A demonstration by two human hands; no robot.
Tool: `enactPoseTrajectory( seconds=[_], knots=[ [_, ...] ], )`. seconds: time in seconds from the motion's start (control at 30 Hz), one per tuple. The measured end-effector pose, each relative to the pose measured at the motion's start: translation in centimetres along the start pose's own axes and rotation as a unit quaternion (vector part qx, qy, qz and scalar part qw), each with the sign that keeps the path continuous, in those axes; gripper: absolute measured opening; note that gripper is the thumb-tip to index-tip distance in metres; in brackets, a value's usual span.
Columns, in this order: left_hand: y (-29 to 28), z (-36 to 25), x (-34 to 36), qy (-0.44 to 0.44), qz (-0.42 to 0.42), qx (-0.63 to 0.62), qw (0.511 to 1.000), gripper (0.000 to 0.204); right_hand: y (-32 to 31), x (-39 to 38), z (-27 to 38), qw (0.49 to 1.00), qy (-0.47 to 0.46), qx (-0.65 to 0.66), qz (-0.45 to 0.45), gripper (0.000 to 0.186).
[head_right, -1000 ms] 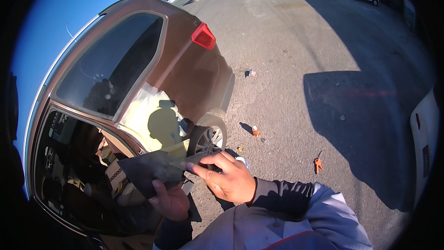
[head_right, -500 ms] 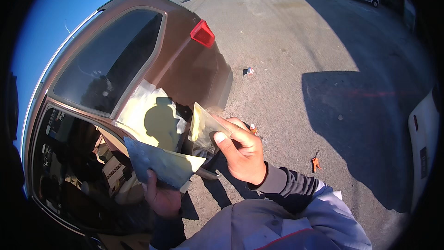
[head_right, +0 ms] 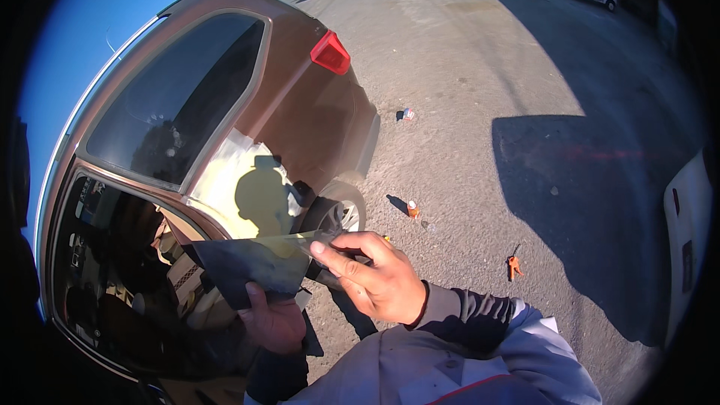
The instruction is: The person scoops body filler from a can onto a spreader and applies it to a damaged area on the rear quarter panel of a brown car. They smooth the filler with the spreader, then move to the rear trunk lid and apply filler to a second damaged area, smoothing it as well.
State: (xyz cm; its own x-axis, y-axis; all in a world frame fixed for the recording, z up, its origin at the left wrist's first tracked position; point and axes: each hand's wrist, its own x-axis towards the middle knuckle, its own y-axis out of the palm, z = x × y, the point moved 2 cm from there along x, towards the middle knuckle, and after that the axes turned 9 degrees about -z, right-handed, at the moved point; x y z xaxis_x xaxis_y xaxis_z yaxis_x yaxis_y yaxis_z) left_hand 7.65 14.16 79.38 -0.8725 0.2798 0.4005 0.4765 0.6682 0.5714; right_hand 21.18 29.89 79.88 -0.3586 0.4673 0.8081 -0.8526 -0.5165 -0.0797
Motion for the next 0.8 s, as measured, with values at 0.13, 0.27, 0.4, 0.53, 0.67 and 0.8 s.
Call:
enactPoseTrajectory(
  seconds=[0.13, 0.27, 0.4, 0.53, 0.67, 0.8],
  knots=[
    [1.2, 0.3, -0.7, 0.069, 0.065, 0.033, 0.995, 0.048, 2.0, -1.1, 1.4, 0.996, -0.061, -0.016, 0.061, 0.056],
    [0.9, 0.1, -0.7, 0.061, -0.012, 0.045, 0.997, 0.045, 1.0, -0.7, 0.9, 0.998, -0.042, -0.043, 0.006, 0.057],
    [1.3, 0.3, -1.0, 0.073, 0.015, 0.058, 0.995, 0.046, 1.0, -0.3, 1.4, 0.996, -0.041, -0.053, 0.05, 0.058],
    [1.4, -0.1, -0.8, 0.089, 0.036, 0.072, 0.993, 0.054, 0.9, 0.2, 1.7, 0.999, -0.043, -0.006, 0.016, 0.059],
    [1.7, -0.4, -1.3, 0.102, 0.053, 0.101, 0.988, 0.057, 1.0, -0.1, 1.2, 0.996, -0.05, -0.049, -0.048, 0.063],
    [1.7, -0.1, -1.5, 0.1, 0.048, 0.084, 0.99, 0.057, 1.7, -1.3, 1.7, 0.998, -0.046, -0.02, 0.038, 0.061]
  ],
)
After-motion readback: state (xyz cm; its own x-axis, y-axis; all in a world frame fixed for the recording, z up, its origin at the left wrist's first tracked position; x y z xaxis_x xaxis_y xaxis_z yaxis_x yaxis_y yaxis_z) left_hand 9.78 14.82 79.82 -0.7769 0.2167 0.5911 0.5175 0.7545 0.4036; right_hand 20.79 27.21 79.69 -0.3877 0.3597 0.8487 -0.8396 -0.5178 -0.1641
